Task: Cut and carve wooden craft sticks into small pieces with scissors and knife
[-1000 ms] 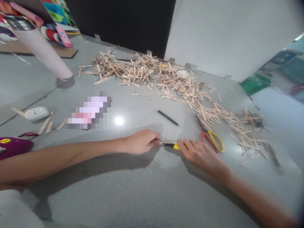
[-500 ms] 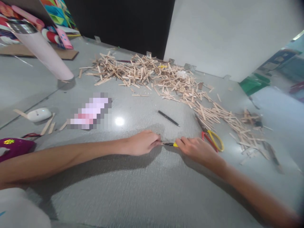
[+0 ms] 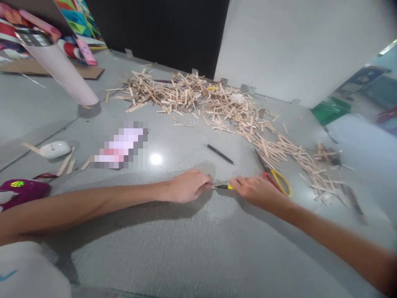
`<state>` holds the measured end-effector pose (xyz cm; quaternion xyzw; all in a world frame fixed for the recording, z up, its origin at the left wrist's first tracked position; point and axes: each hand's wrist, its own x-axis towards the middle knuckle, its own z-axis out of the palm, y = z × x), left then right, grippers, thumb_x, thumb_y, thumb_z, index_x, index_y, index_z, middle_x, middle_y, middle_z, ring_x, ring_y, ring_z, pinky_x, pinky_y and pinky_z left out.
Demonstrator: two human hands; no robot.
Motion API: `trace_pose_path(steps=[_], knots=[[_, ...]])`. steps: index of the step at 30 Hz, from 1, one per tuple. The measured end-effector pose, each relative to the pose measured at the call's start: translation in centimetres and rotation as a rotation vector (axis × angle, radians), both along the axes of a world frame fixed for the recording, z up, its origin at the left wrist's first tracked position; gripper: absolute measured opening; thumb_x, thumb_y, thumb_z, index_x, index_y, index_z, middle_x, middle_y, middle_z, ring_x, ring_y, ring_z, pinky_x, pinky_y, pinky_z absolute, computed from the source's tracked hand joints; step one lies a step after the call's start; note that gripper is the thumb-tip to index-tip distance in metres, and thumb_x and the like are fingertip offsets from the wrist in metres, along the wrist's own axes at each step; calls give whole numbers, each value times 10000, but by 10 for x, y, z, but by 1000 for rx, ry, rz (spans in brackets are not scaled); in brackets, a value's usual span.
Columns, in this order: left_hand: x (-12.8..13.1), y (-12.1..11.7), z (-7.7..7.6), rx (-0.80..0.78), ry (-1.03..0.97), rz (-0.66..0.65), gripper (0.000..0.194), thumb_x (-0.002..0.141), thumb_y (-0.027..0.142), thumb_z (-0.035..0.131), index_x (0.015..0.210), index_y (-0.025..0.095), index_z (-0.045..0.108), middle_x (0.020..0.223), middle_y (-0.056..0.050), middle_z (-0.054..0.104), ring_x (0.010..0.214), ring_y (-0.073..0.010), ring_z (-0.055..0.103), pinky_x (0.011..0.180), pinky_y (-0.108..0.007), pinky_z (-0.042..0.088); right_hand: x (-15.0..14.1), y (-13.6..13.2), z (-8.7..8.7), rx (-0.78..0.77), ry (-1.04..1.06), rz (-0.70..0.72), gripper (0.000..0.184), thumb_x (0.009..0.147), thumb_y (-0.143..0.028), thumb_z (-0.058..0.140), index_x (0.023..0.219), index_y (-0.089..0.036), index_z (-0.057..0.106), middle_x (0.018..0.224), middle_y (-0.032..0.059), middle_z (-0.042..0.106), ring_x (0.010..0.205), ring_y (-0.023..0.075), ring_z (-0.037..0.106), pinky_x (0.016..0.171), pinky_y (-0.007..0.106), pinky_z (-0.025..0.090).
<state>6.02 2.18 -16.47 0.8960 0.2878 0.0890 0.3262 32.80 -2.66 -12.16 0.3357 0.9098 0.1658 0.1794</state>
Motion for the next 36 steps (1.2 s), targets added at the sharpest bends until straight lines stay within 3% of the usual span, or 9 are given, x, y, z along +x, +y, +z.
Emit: trace_pose_path(steps=[7, 13, 19, 24, 28, 33, 36], knots=[[-2, -4, -6, 40, 26, 17, 348, 1117, 261, 428, 895, 174, 681, 669, -19, 592, 588, -177, 510, 626, -298, 318, -18, -26, 4, 65, 88, -123, 343, 959, 84, 427, 896, -183, 633, 668, 47, 634, 488, 165, 506, 504, 342, 163], [1, -6, -3, 50, 51, 29, 394, 1132, 280, 396, 876, 172, 675, 639, -25, 584, 559, -182, 505, 626, -308, 334, -7, -4, 3, -72, 79, -69, 290, 966, 54, 470, 939, -185, 633, 711, 30, 679, 460, 135, 445, 518, 331, 154], [1, -8, -3, 49, 71, 39, 345, 1092, 222, 395, 885, 176, 667, 618, -17, 553, 544, -190, 490, 611, -313, 322, -24, -27, 6, 61, 20, -154, 333, 928, 116, 458, 885, -170, 623, 668, 59, 653, 499, 175, 578, 488, 333, 151], [3, -7, -2, 55, 69, 37, 298, 1089, 190, 422, 901, 176, 654, 654, -17, 577, 563, -177, 518, 593, -303, 302, -14, -2, 13, -79, -71, -61, 247, 980, 44, 530, 976, -170, 654, 735, 48, 731, 487, 153, 558, 490, 340, 139], [3, -9, -2, 52, 62, 43, 268, 1073, 193, 453, 911, 174, 666, 676, -33, 600, 594, -191, 548, 607, -304, 323, -16, 0, 21, -42, -118, -14, 269, 949, 68, 519, 929, -172, 639, 701, 44, 704, 493, 160, 587, 478, 339, 142], [1, -9, -3, -8, -3, 62, 275, 1060, 220, 465, 867, 176, 656, 639, -21, 565, 568, -182, 507, 611, -307, 344, -20, -14, 12, 1, -94, -38, 269, 941, 75, 524, 933, -167, 642, 707, 45, 695, 512, 165, 638, 468, 347, 126], [2, -6, 0, -76, -84, 112, 329, 1086, 291, 472, 825, 179, 638, 638, -7, 573, 566, -156, 519, 605, -286, 369, -11, -9, 8, -53, 10, -151, 179, 1038, -32, 547, 1007, -178, 646, 773, 51, 740, 549, 172, 657, 499, 342, 135]])
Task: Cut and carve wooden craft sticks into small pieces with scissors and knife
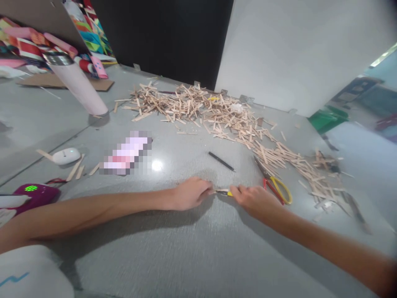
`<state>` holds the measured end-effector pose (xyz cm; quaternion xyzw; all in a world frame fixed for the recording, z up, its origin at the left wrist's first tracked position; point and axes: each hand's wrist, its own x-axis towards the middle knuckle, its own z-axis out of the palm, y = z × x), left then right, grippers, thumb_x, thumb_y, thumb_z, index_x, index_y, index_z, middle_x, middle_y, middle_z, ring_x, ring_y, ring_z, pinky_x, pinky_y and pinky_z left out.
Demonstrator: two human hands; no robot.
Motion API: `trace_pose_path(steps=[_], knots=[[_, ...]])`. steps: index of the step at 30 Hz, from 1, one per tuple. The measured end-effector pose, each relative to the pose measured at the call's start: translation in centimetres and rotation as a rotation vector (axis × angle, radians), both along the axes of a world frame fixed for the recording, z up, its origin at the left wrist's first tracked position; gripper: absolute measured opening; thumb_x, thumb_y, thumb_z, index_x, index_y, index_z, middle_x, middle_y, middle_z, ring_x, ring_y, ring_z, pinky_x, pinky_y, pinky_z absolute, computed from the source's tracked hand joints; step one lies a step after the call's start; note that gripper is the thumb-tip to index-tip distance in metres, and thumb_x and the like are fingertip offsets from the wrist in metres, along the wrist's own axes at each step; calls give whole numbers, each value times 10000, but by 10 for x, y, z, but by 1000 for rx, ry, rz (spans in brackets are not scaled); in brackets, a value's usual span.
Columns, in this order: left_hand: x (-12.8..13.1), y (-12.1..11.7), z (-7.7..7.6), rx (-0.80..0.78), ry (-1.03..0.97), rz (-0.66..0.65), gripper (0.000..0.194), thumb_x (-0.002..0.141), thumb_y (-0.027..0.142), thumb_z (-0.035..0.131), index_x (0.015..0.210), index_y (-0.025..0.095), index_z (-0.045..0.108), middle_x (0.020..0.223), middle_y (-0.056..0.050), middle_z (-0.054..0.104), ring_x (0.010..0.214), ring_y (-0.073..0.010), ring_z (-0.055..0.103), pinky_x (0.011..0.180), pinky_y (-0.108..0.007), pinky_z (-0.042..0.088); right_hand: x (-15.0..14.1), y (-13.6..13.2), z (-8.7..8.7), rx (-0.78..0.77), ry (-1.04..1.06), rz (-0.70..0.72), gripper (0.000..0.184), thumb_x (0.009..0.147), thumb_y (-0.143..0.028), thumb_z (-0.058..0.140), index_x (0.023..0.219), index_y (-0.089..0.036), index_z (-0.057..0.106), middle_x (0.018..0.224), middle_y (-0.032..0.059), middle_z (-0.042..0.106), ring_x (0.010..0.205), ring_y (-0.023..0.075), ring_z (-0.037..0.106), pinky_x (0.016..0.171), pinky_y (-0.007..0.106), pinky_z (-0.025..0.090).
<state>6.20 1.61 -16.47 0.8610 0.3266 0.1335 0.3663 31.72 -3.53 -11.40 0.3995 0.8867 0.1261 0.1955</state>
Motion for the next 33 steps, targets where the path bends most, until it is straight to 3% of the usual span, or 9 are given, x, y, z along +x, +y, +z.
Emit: trace_pose_path(steps=[4, 7, 9, 13, 17, 23, 27, 31, 33], knots=[[4, 2, 3, -94, -151, 158, 509, 1187, 461, 250, 1138, 148, 648, 842, -61, 715, 638, -153, 655, 613, -267, 485, 6, 3, 13, -142, 390, -344, 178, 1128, -354, 568, 1023, -214, 599, 776, 23, 726, 629, 199, 675, 544, 298, 271], [9, -3, -1, -241, -404, 197, 553, 1140, 551, 475, 1555, 195, 395, 1161, -128, 761, 699, -158, 734, 614, -272, 557, 3, -4, 27, -359, 698, -498, 154, 1075, -325, 573, 1195, -228, 559, 786, -26, 698, 624, 181, 652, 579, 278, 395], [11, -7, -6, -303, -524, 170, 691, 1094, 514, 601, 1637, 242, 273, 1206, -131, 758, 672, -150, 737, 588, -262, 561, 0, -10, 34, -475, 811, -515, 263, 1055, -268, 533, 1317, -238, 529, 834, -27, 712, 615, 172, 639, 576, 275, 429], [14, -12, -15, -308, -534, 190, 575, 1130, 455, 541, 1592, 234, 279, 1114, -103, 774, 604, -127, 719, 530, -219, 527, -4, -19, 34, -536, 942, -452, 350, 1099, -314, 494, 1435, -227, 542, 977, 30, 758, 784, 196, 693, 687, 294, 511], [13, -13, -20, -304, -523, 171, 460, 1158, 421, 462, 1529, 221, 277, 1048, -65, 747, 480, -72, 607, 446, -180, 455, -8, -26, 26, -627, 996, -515, 393, 1175, -384, 396, 1486, -221, 572, 792, -15, 705, 676, 181, 649, 660, 285, 503], [12, -15, -22, -316, -519, 104, 400, 1180, 389, 371, 1517, 224, 234, 935, 7, 676, 426, -46, 496, 422, -173, 399, -4, -29, 23, -340, 946, -456, 329, 1135, -312, 471, 1392, -264, 672, 1093, 67, 799, 979, 258, 730, 872, 365, 555], [11, -15, -25, -339, -512, 46, 428, 1188, 405, 355, 1551, 254, 184, 994, -17, 684, 464, -56, 558, 473, -195, 466, -5, -34, 10, -297, 874, -487, 326, 1129, -331, 463, 1335, -229, 692, 1014, 98, 818, 845, 260, 744, 725, 340, 557], [12, -13, -31, -354, -548, 35, 399, 1189, 423, 351, 1510, 241, 199, 934, 13, 652, 501, -82, 607, 522, -225, 512, -12, -44, -13, -276, 899, -489, 434, 1091, -254, 441, 1477, -182, 625, 977, 131, 836, 747, 265, 769, 621, 330, 553], [12, -13, -34, -362, -548, 26, 386, 1187, 422, 370, 1493, 245, 214, 891, 43, 636, 502, -87, 612, 532, -227, 508, -12, -45, -12, -270, 900, -480, 452, 1075, -222, 458, 1496, -189, 618, 943, 118, 835, 713, 256, 766, 610, 320, 552]])
